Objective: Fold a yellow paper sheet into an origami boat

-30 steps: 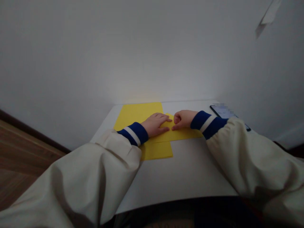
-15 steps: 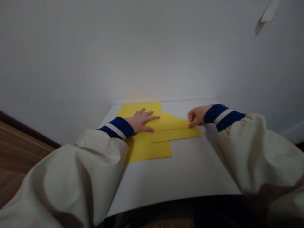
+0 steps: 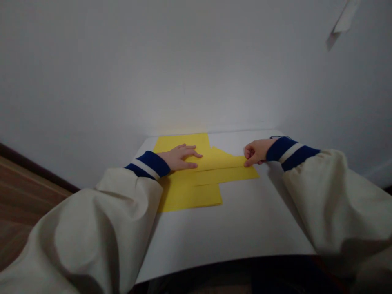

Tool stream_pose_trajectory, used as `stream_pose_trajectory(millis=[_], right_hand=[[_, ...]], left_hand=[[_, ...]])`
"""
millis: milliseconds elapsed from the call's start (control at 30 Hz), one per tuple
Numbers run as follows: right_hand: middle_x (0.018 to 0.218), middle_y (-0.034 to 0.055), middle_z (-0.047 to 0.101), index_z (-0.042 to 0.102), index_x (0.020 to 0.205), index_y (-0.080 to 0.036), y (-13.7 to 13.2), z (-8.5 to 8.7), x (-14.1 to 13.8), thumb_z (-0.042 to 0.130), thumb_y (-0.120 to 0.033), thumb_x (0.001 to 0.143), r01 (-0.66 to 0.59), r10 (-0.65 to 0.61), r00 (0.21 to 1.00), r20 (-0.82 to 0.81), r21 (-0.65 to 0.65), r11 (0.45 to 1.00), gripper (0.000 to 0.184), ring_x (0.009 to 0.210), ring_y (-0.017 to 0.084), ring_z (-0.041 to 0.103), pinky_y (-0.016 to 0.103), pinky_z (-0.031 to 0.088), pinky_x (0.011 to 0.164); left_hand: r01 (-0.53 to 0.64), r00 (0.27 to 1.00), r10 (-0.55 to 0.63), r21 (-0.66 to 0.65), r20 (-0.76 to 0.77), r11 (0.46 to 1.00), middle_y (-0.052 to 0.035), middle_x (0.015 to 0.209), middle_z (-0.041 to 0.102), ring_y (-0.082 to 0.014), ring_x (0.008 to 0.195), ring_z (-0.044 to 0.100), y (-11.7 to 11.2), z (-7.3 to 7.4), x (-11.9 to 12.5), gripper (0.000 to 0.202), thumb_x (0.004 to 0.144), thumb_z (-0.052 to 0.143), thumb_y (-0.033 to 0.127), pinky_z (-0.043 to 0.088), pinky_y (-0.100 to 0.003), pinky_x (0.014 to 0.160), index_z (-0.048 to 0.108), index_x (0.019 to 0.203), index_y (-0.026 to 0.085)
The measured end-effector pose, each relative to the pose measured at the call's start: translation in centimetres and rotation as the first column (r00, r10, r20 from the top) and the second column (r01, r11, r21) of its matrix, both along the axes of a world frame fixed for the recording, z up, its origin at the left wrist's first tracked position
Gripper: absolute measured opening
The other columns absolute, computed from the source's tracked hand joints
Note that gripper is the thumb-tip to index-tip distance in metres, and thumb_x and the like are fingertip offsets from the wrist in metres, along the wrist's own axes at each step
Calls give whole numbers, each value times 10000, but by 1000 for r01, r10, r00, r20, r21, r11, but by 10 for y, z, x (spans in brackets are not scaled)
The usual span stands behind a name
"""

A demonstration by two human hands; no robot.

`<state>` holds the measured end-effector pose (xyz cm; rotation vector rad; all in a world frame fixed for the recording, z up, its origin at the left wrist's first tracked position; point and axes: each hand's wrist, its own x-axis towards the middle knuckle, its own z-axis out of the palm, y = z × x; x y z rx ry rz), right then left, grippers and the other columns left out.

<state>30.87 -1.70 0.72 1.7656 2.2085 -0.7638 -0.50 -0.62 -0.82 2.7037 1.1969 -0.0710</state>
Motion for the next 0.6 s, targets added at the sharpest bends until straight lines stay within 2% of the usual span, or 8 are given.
stream_pose_trajectory(millis=[33,100,200,300,400,500,600], right_hand=[[509,-33,528,511,718,-195,-1,0,-3,665,-458,658,-7,7,1000,2,22,1000,310,445,86,444,240,334,472],[554,-17,560,532,766,-195,-3,-2,-9,659,-515,643,-11,11,1000,-2,78,997,365,466,103,478,249,343,478],[683,13,616,544,920,-188,-4,-6,-16,683,-558,590,3,4,1000,-31,228,974,515,552,138,540,264,368,514],[786,36,627,547,1028,-176,-5,-10,-20,689,-563,577,-35,67,995,-73,370,929,610,641,159,559,275,396,567],[877,68,618,591,1037,-172,-6,-11,-23,687,-557,587,-95,142,988,-68,460,883,600,729,181,565,295,432,650],[974,112,600,643,1000,-162,-8,-9,-29,688,-546,596,-142,181,983,-23,534,834,559,840,217,566,336,445,777],[1004,126,602,670,964,-169,-11,-5,-36,703,-534,585,-120,135,991,10,534,837,528,889,243,569,363,443,832]], left_hand=[[-25,1000,23,72,21,997,-123,1357,441,-314,1271,359,-4,-1,5,478,787,514,507,263,-479,1031,566,1158,211],[-66,998,59,222,35,973,-129,1222,551,-349,1244,371,-13,-2,17,497,742,553,557,273,-502,1011,595,1058,176],[-133,991,120,329,59,935,-155,1115,586,-346,1189,417,-25,-4,33,497,763,536,549,296,-485,993,581,1011,121],[-206,976,170,336,136,919,-146,1054,591,-298,1066,499,-28,-8,42,483,729,596,525,353,-426,949,584,970,107],[-277,948,214,280,236,919,-126,1073,585,-272,1057,502,-25,-12,42,454,706,626,505,364,-406,943,584,966,134],[-272,942,201,262,268,926,-136,1058,585,-277,1037,510,-23,-15,40,505,723,585,544,382,-419,915,563,1007,126],[-239,952,168,279,256,930,-156,1097,574,-295,1052,503,-23,-17,39,613,726,534,618,374,-440,924,549,1067,109]])
